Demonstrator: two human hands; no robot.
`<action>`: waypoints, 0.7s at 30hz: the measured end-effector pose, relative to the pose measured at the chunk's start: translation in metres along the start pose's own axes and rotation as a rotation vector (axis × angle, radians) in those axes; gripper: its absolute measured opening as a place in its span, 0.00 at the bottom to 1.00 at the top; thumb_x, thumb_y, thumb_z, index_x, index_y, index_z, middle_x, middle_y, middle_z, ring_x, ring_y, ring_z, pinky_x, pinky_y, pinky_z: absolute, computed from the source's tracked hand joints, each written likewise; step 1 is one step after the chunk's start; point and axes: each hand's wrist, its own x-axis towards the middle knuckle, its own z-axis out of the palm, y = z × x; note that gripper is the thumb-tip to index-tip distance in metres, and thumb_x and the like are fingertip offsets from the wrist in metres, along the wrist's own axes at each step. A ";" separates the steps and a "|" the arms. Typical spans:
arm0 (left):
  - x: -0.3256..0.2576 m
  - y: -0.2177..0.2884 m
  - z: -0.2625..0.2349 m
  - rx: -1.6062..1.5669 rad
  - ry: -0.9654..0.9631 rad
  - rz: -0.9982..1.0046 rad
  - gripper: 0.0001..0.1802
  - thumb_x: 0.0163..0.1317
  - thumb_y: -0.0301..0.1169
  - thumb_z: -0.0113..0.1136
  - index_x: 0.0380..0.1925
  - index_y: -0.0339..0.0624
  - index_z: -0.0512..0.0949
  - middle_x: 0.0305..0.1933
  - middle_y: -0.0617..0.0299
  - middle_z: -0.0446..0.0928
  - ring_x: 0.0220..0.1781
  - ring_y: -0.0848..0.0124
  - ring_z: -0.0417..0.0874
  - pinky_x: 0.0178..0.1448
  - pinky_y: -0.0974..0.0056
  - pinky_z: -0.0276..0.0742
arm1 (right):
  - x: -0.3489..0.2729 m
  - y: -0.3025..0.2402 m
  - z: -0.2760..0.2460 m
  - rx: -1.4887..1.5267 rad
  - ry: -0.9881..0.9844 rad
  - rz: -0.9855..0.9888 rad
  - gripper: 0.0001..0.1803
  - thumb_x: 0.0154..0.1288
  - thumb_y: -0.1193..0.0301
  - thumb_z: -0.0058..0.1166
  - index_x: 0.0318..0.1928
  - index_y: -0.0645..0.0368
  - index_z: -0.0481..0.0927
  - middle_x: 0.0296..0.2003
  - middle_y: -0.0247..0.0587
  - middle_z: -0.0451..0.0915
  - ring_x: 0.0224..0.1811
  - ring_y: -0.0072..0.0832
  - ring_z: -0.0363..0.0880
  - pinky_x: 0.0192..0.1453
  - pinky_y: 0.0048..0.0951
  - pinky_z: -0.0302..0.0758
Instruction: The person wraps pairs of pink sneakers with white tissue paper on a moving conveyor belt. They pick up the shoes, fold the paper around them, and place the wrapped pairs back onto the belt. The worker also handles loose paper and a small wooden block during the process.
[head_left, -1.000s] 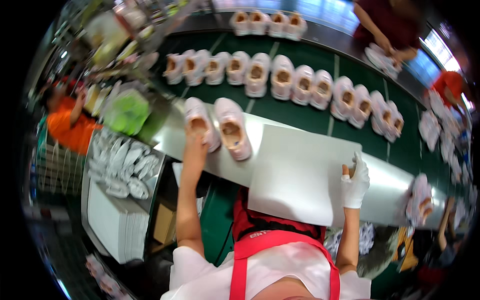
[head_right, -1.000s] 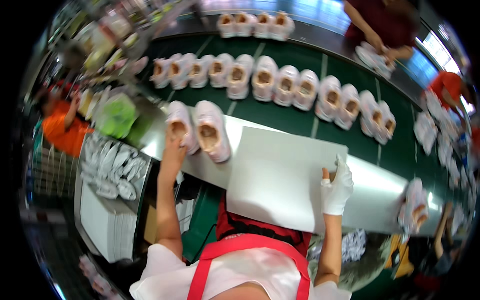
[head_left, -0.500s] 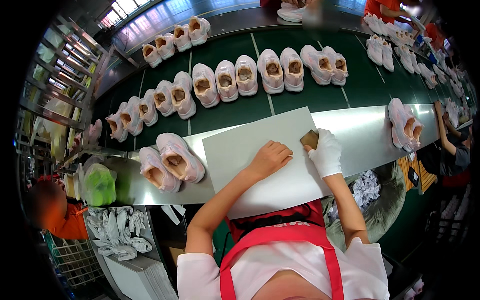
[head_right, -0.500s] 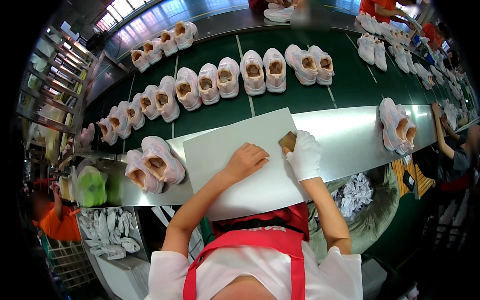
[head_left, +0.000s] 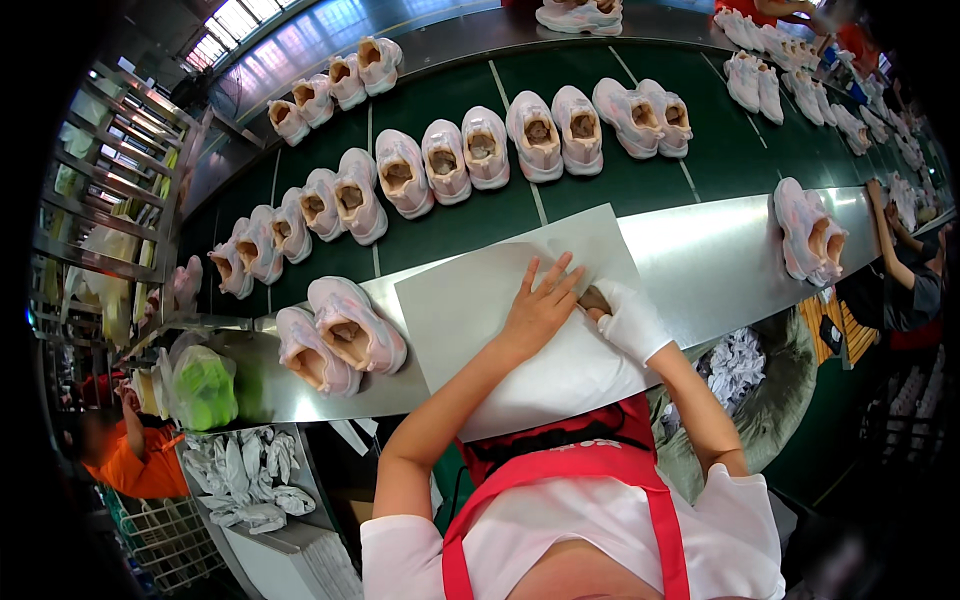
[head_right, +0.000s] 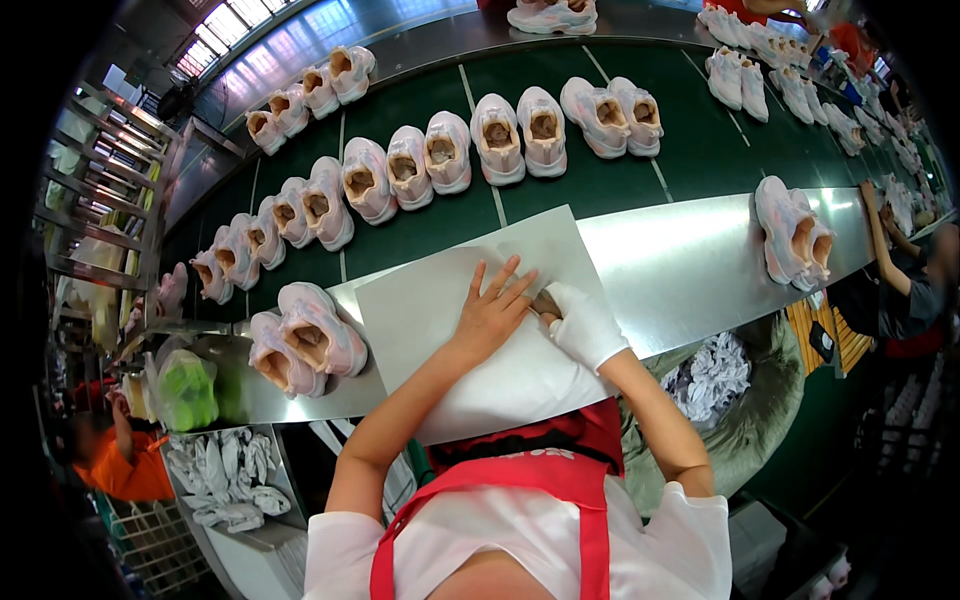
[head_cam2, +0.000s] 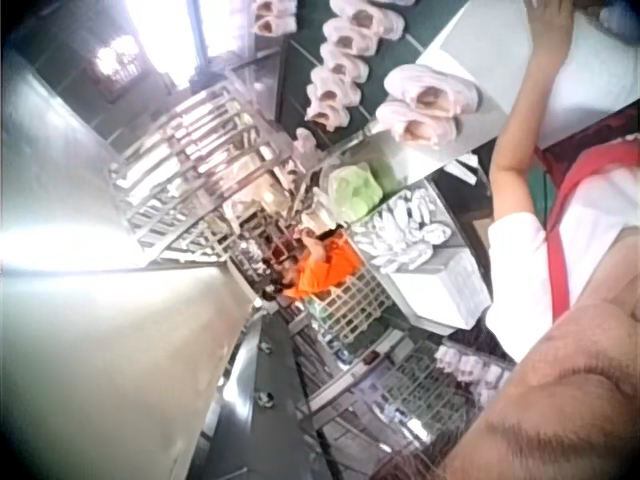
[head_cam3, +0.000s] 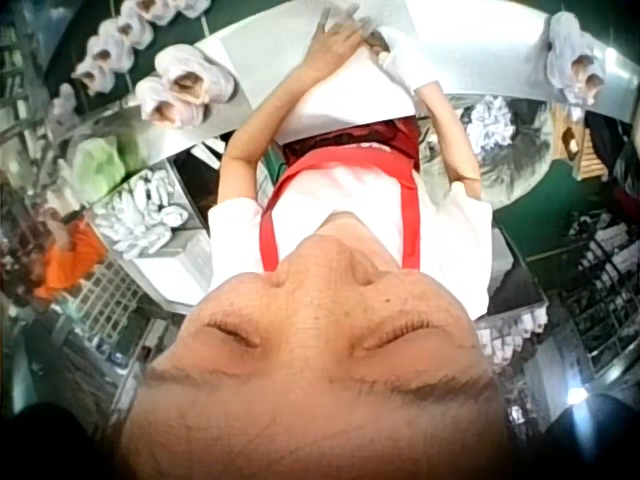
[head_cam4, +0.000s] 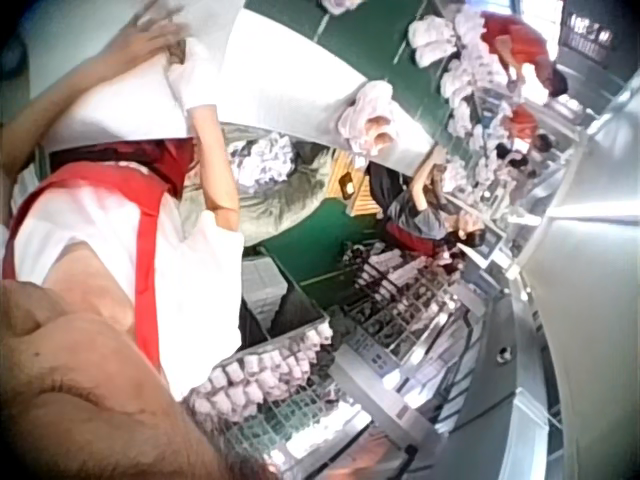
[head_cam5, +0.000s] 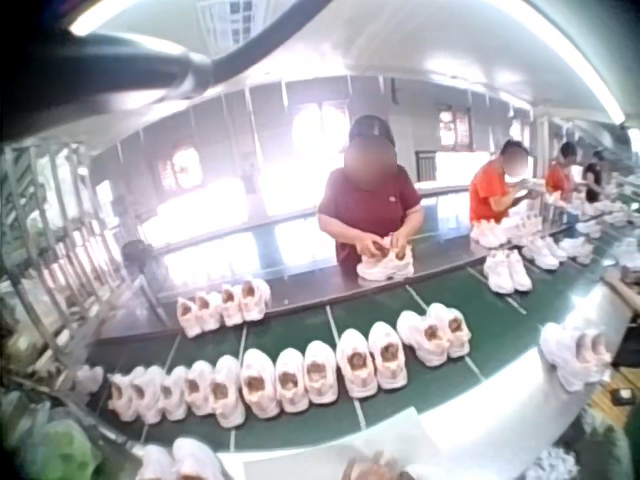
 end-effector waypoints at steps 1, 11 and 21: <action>-0.002 -0.001 -0.001 0.037 -0.005 0.032 0.13 0.50 0.28 0.63 0.38 0.41 0.77 0.45 0.62 0.75 0.53 0.65 0.73 0.52 0.63 0.71 | 0.000 0.004 -0.002 0.049 -0.020 0.007 0.11 0.54 0.72 0.55 0.39 0.61 0.75 0.35 0.58 0.78 0.40 0.54 0.76 0.45 0.43 0.74; 0.001 0.005 0.005 -0.173 -0.036 -0.096 0.11 0.50 0.29 0.63 0.34 0.41 0.74 0.36 0.60 0.70 0.39 0.64 0.73 0.44 0.62 0.70 | 0.003 0.003 0.005 -0.038 -0.036 -0.005 0.12 0.56 0.72 0.52 0.40 0.64 0.75 0.35 0.61 0.77 0.40 0.56 0.75 0.45 0.43 0.73; -0.004 0.000 -0.028 -0.168 0.124 0.106 0.07 0.47 0.29 0.60 0.21 0.43 0.71 0.38 0.55 0.74 0.61 0.60 0.72 0.73 0.49 0.55 | 0.018 -0.001 -0.017 -0.168 -0.005 0.140 0.21 0.55 0.69 0.55 0.50 0.62 0.74 0.42 0.58 0.78 0.45 0.53 0.77 0.48 0.40 0.73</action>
